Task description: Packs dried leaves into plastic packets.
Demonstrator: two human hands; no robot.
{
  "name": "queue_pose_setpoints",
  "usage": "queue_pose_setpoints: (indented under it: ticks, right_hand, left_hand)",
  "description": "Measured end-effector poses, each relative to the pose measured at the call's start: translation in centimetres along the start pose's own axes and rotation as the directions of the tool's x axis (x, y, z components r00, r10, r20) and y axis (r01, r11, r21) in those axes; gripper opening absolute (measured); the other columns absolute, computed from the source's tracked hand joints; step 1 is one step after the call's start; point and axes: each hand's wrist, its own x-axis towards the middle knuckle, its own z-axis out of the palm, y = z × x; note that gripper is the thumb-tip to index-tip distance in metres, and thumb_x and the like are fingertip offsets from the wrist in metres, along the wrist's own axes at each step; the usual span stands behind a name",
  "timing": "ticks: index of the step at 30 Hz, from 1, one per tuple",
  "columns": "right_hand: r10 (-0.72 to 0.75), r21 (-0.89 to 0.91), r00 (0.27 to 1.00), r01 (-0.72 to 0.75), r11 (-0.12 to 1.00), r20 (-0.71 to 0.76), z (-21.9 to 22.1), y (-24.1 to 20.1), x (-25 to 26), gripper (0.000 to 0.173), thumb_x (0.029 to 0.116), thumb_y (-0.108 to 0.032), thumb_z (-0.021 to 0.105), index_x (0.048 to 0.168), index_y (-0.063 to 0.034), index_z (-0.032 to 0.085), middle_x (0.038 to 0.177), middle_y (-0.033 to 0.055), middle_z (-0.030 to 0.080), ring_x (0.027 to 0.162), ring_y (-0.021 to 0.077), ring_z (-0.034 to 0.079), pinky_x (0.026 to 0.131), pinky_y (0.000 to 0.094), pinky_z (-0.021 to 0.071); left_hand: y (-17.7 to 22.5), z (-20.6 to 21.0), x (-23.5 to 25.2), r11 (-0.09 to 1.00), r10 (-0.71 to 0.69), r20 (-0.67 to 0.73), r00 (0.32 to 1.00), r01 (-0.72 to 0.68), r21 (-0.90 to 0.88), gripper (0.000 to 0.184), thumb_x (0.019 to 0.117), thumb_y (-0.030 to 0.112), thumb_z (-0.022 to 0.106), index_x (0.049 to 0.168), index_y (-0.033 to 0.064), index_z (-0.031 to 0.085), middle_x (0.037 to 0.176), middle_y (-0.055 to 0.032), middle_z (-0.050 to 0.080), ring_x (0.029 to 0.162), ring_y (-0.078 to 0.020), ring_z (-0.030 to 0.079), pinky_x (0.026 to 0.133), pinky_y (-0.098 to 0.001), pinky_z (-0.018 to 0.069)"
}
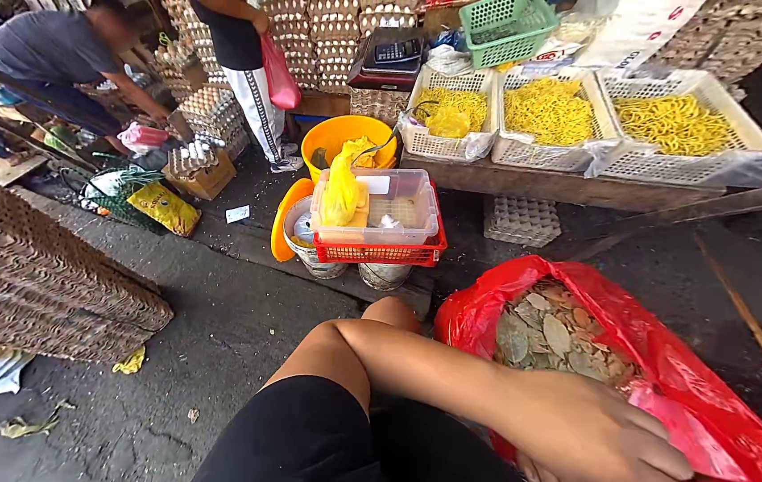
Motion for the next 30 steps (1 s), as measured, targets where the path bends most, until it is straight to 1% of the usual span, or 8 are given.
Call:
queue_pose_setpoints:
  ticks: [3,5,10,15,19,25,27,30]
  right_hand:
    - [-0.008,-0.037,0.985,0.015,0.999,0.173,0.1,-0.3,1.3,0.023,0.1052,-0.038,0.054,0.101,-0.0231,0.071,0.076,-0.0144,0.062,0.076,0.0001,0.061,0.092,0.0302,0.0509]
    - [0.02,-0.158,0.964,0.023,0.987,0.267,0.0,-0.6,1.5,0.025,0.1088,-0.035,0.048,0.117,-0.0223,0.068,0.085,-0.013,0.061,0.083,-0.002,0.058,0.098,0.0288,0.0478]
    - [-0.065,-0.128,0.95,0.109,0.986,0.307,0.5,0.5,1.8,0.022,0.1109,-0.031,0.044,0.114,-0.0183,0.062,0.097,-0.0056,0.061,0.098,0.0038,0.06,0.102,0.0313,0.0456]
    - [-0.194,-0.257,0.981,0.191,0.947,0.011,0.5,-1.4,0.5,0.031,0.111,-0.039,0.041,0.107,-0.0238,0.067,0.08,-0.0129,0.06,0.078,-0.0022,0.059,0.096,0.0276,0.0507]
    - [-0.536,-0.469,0.831,0.418,0.778,-0.149,1.4,-6.0,-0.9,0.033,0.1095,-0.044,0.043,0.101,-0.0259,0.069,0.074,-0.013,0.061,0.075,-0.0003,0.062,0.088,0.0245,0.052]
    - [-0.755,-0.885,0.64,0.425,0.19,0.145,2.9,-8.2,0.4,0.027,0.1085,-0.031,0.04,0.097,-0.0154,0.059,0.085,-0.0039,0.054,0.094,0.004,0.058,0.101,0.0255,0.0434]
    - [-0.702,-0.949,0.663,0.309,-0.06,0.26,2.7,-7.2,2.0,0.021,0.1092,-0.033,0.04,0.103,-0.021,0.057,0.089,-0.0046,0.052,0.098,0.0051,0.055,0.103,0.0234,0.0407]
    - [-0.664,-0.926,0.649,0.315,-0.209,0.371,2.6,-3.8,4.7,0.027,0.1099,-0.037,0.04,0.105,-0.0206,0.06,0.08,-0.0023,0.056,0.086,0.0128,0.059,0.098,0.0296,0.0462]
  left_hand:
    - [-0.9,-1.1,0.7,0.993,0.09,-0.104,0.991,-0.096,-0.063,0.031,0.1004,0.024,0.064,0.083,-0.0001,0.073,0.072,-0.0116,0.066,0.07,-0.0225,0.066,0.065,-0.0351,0.0526]
    - [-1.1,-2.2,1.5,0.987,0.139,-0.182,0.973,-0.151,-0.057,0.028,0.101,0.021,0.064,0.09,-0.0027,0.075,0.07,-0.0126,0.067,0.064,-0.022,0.066,0.062,-0.0342,0.0531]
    - [-1.9,-1.9,3.8,0.984,0.155,-0.427,0.891,-0.103,0.143,0.019,0.0947,0.014,0.073,0.089,-0.0033,0.076,0.059,-0.0116,0.063,0.051,-0.0192,0.06,0.051,-0.0316,0.0485]
    - [-2.4,-0.7,2.7,0.927,-0.312,-0.21,0.927,0.248,-0.281,0.059,0.0903,0.032,0.075,0.131,-0.0088,0.062,0.115,-0.0241,0.066,0.107,-0.0311,0.065,0.096,-0.0428,0.0536]
    - [-1.0,2.3,0.7,0.627,-0.312,0.305,0.9,0.436,-0.645,0.061,0.0875,0.016,0.079,0.137,-0.0114,0.055,0.127,-0.0277,0.064,0.117,-0.0326,0.064,0.103,-0.0441,0.0514]
    - [-0.6,5.3,2.2,0.311,-0.498,0.063,0.865,0.246,-0.918,0.039,0.1059,0.022,0.046,0.123,-0.012,0.055,0.106,-0.01,0.065,0.09,-0.0049,0.062,0.08,-0.0237,0.0522]
    - [-0.4,5.6,2.3,0.026,-0.633,0.219,0.743,0.304,-0.952,0.046,0.1109,0.034,0.022,0.117,0.0057,0.058,0.098,0.005,0.066,0.087,0.0002,0.063,0.079,-0.022,0.0536]
    - [-0.8,6.2,1.8,-0.367,-0.774,0.405,0.486,0.175,-0.913,0.058,0.1122,0.035,0.016,0.08,0.0167,0.061,0.066,0.0085,0.062,0.061,0.0011,0.06,0.061,-0.0148,0.0509]
